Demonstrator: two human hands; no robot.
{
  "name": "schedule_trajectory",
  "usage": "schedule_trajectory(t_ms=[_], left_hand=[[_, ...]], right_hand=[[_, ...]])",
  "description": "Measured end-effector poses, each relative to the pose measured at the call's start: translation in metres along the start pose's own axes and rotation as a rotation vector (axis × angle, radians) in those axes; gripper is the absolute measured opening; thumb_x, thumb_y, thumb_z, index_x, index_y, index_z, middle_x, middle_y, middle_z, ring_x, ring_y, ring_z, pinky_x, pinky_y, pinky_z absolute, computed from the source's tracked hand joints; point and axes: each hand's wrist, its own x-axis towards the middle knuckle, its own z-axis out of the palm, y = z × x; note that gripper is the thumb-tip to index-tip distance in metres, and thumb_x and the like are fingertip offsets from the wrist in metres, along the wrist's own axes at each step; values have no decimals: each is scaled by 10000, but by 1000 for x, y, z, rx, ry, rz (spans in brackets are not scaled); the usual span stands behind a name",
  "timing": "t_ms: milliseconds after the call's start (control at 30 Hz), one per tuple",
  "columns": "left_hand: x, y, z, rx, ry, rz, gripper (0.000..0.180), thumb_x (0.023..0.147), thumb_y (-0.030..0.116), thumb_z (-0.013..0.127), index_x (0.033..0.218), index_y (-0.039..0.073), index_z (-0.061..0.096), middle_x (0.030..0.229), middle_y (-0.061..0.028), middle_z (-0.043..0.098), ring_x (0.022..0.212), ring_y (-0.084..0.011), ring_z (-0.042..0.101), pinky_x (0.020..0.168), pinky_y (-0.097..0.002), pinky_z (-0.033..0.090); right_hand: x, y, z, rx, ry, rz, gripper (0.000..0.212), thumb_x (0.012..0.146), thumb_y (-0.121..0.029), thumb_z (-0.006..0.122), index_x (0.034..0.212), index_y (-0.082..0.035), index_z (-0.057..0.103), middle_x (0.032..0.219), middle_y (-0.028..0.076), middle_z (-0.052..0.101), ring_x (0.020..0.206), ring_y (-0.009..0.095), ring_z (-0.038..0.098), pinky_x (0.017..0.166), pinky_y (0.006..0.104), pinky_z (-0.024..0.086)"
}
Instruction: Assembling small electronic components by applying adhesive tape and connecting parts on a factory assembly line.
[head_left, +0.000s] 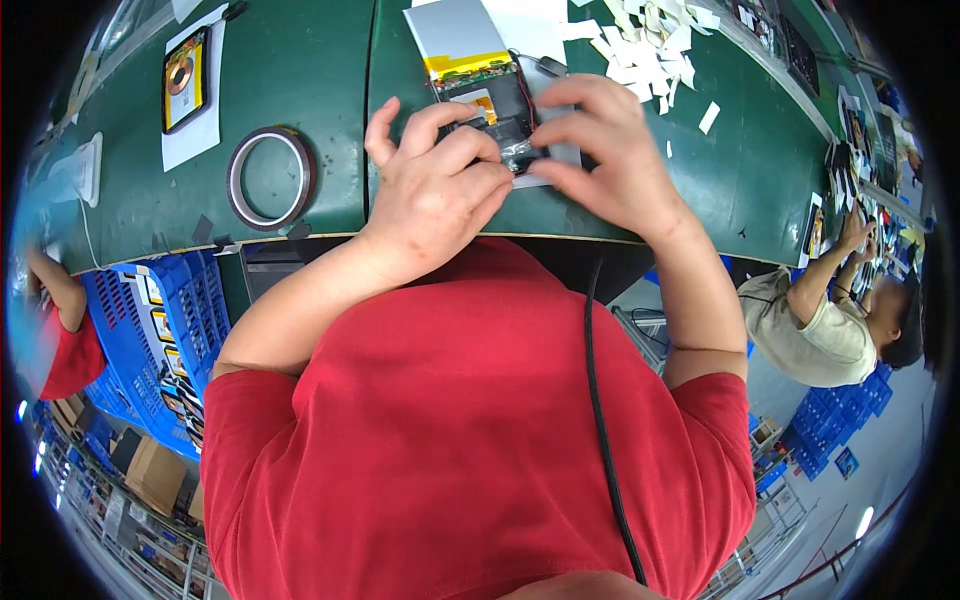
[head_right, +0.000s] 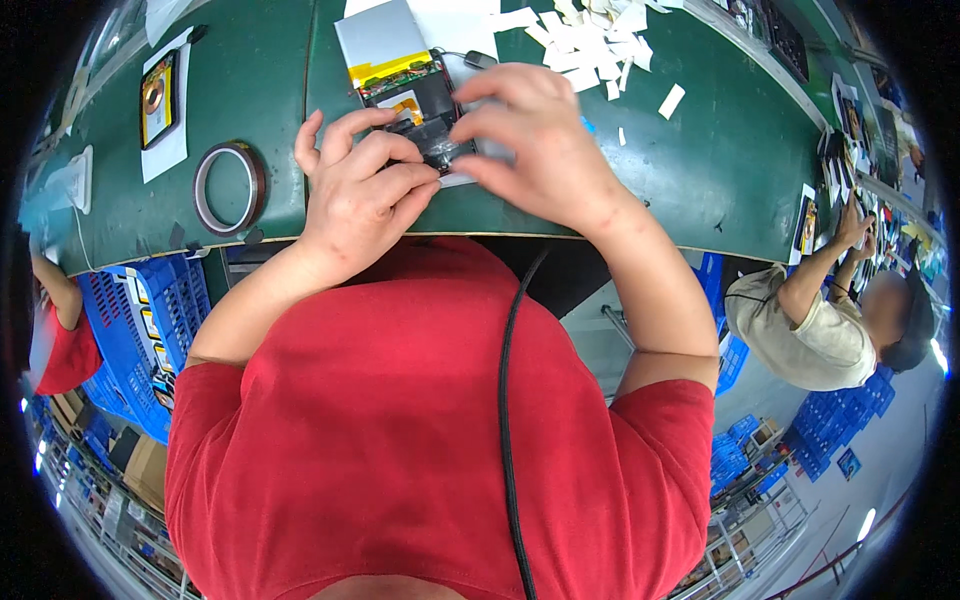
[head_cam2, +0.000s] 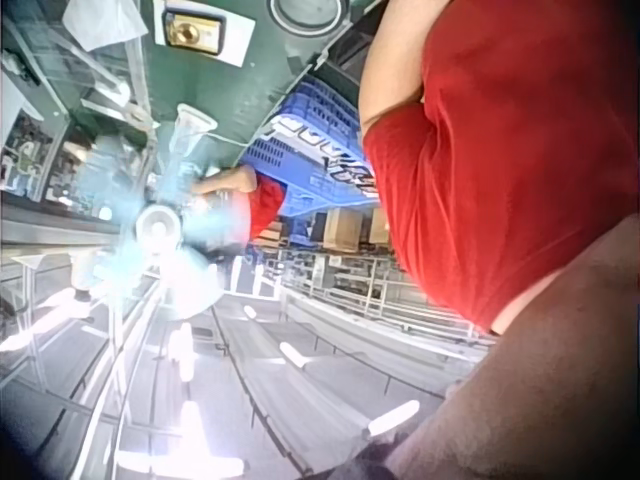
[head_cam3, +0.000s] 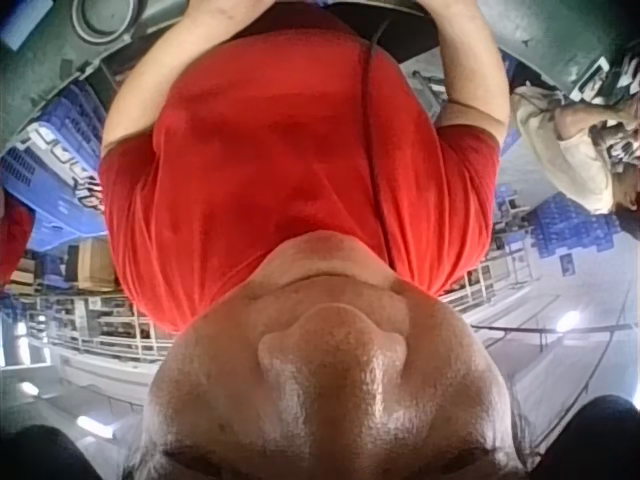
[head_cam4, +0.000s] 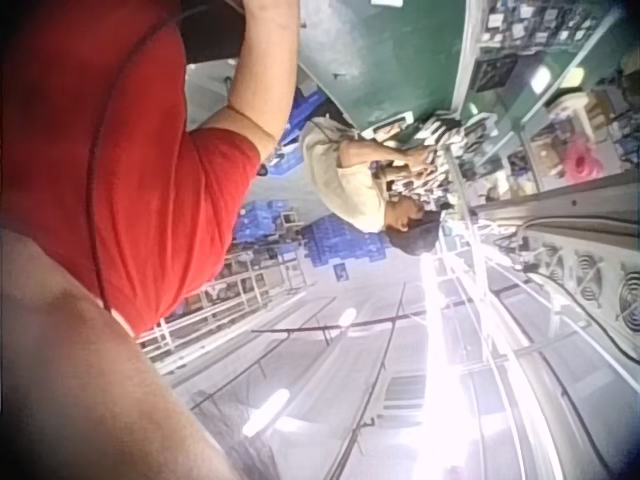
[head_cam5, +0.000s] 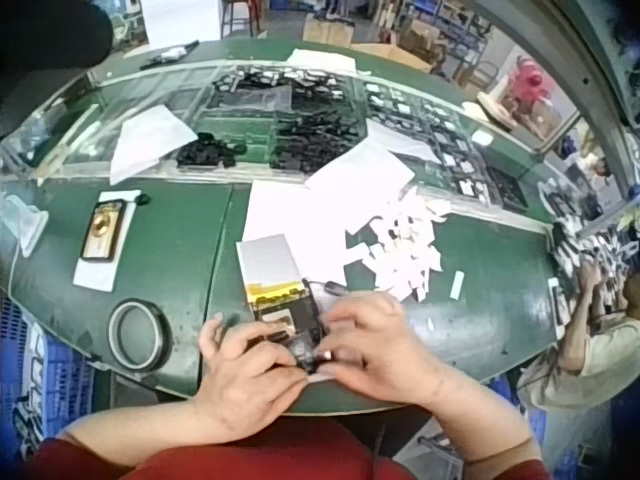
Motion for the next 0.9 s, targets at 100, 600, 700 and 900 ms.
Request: schedule_trajectory(t_ms=[100, 600, 700, 900], left_hand=[[1, 6, 3, 4, 3, 1, 106, 737, 188, 838, 785, 198, 744, 982, 86, 620, 1200, -208, 562, 1115, -627, 205], [61, -13, -12, 183, -79, 92, 242, 804, 215, 813, 1044, 210, 780, 1037, 64, 684, 1253, -199, 554, 1151, -613, 197], [83, -17, -11, 278, -92, 296, 179, 852, 180, 603, 770, 117, 749, 821, -21, 677, 1082, -209, 597, 1111, -616, 309], [107, -16, -19, 340, -363, 353, 197, 842, 191, 607, 739, 117, 757, 802, -17, 665, 1034, -214, 580, 1151, -681, 241]], right_hand=[[-4, -2, 1, 44, 148, 166, 151, 792, -102, 798, 902, -87, 696, 924, 74, 693, 842, 282, 671, 756, 403, 520], [7, -21, 23, -472, 138, 231, 131, 789, -71, 700, 855, -70, 588, 758, 79, 643, 754, 310, 659, 738, 435, 526], [9, -21, 23, -489, 103, 231, 128, 794, -66, 683, 864, -68, 576, 762, 80, 650, 759, 308, 666, 746, 439, 527], [5, -17, 12, -296, 77, 335, 90, 785, -101, 696, 833, -78, 623, 753, 91, 677, 737, 297, 680, 708, 439, 538]])
